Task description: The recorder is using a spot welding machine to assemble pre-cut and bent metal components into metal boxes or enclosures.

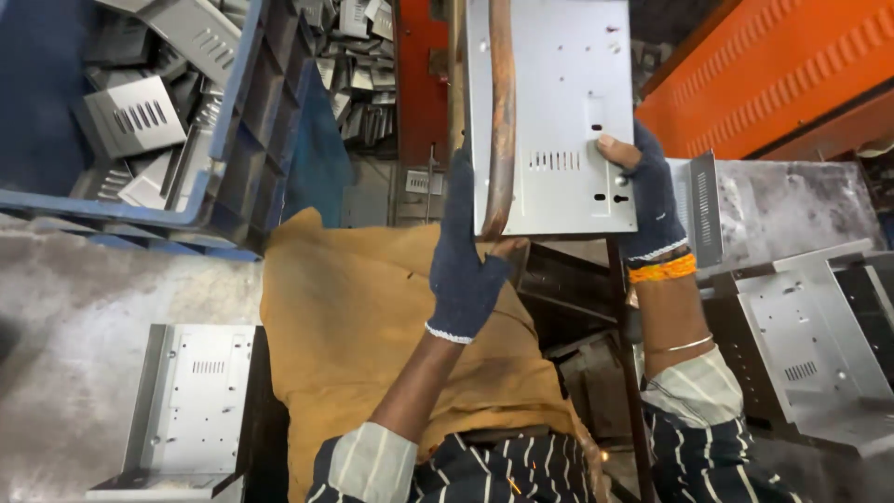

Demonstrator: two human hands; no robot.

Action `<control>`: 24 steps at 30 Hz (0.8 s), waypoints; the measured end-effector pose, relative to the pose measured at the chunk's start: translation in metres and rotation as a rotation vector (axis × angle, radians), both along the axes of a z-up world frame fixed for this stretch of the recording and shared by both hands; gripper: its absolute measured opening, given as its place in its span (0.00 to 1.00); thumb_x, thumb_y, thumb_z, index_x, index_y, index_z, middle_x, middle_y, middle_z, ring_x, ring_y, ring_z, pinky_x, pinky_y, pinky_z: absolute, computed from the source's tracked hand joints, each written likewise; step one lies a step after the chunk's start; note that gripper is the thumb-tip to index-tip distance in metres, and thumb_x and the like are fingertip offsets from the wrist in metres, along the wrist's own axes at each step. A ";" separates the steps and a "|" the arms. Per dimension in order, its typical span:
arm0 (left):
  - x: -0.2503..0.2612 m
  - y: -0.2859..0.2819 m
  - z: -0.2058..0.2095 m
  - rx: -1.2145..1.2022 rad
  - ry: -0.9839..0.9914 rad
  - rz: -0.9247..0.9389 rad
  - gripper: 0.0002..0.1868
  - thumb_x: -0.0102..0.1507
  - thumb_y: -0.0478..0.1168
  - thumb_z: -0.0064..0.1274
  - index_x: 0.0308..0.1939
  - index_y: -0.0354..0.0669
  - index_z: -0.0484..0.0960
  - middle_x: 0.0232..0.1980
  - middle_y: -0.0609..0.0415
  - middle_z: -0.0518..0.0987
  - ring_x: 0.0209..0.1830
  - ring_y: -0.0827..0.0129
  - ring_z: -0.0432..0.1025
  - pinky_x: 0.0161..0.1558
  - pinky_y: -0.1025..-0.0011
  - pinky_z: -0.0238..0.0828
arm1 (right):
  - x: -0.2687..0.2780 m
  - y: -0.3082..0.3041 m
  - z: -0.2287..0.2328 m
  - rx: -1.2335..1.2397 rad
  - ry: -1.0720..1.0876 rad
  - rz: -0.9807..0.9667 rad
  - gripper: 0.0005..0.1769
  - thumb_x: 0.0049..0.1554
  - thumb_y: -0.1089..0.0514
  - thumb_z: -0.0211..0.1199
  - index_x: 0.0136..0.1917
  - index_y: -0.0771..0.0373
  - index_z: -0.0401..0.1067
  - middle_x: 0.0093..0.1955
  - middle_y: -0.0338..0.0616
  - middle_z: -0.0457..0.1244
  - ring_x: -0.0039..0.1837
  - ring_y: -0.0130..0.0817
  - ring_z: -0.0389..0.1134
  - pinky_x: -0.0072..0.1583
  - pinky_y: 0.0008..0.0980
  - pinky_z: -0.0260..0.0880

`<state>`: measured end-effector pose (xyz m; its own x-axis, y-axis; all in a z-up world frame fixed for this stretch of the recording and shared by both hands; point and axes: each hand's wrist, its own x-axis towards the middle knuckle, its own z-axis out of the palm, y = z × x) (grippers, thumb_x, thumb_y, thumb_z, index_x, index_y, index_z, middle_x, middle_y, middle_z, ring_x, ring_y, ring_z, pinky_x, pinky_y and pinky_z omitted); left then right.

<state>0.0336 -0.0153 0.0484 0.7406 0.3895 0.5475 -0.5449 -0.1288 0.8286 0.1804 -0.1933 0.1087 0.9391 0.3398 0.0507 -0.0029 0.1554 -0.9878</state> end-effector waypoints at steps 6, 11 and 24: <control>-0.014 0.031 0.002 -0.014 0.141 -0.021 0.49 0.59 0.28 0.65 0.81 0.46 0.57 0.73 0.48 0.74 0.69 0.62 0.75 0.62 0.66 0.80 | -0.028 0.018 0.005 0.042 -0.005 -0.043 0.31 0.56 0.54 0.64 0.69 0.72 0.67 0.54 0.46 0.67 0.53 0.31 0.70 0.54 0.29 0.72; -0.021 0.064 0.008 -0.082 0.282 -0.100 0.47 0.57 0.25 0.64 0.79 0.46 0.62 0.66 0.48 0.81 0.53 0.68 0.79 0.49 0.70 0.80 | -0.035 0.040 0.013 0.065 -0.030 -0.045 0.29 0.56 0.53 0.63 0.67 0.72 0.68 0.53 0.46 0.66 0.52 0.32 0.70 0.53 0.30 0.72; -0.030 0.112 0.013 -0.073 0.209 -0.137 0.42 0.55 0.23 0.60 0.73 0.41 0.66 0.58 0.54 0.77 0.51 0.75 0.73 0.44 0.76 0.73 | -0.038 0.081 -0.005 0.094 -0.142 -0.033 0.33 0.57 0.56 0.64 0.73 0.69 0.64 0.64 0.45 0.66 0.64 0.31 0.68 0.65 0.28 0.68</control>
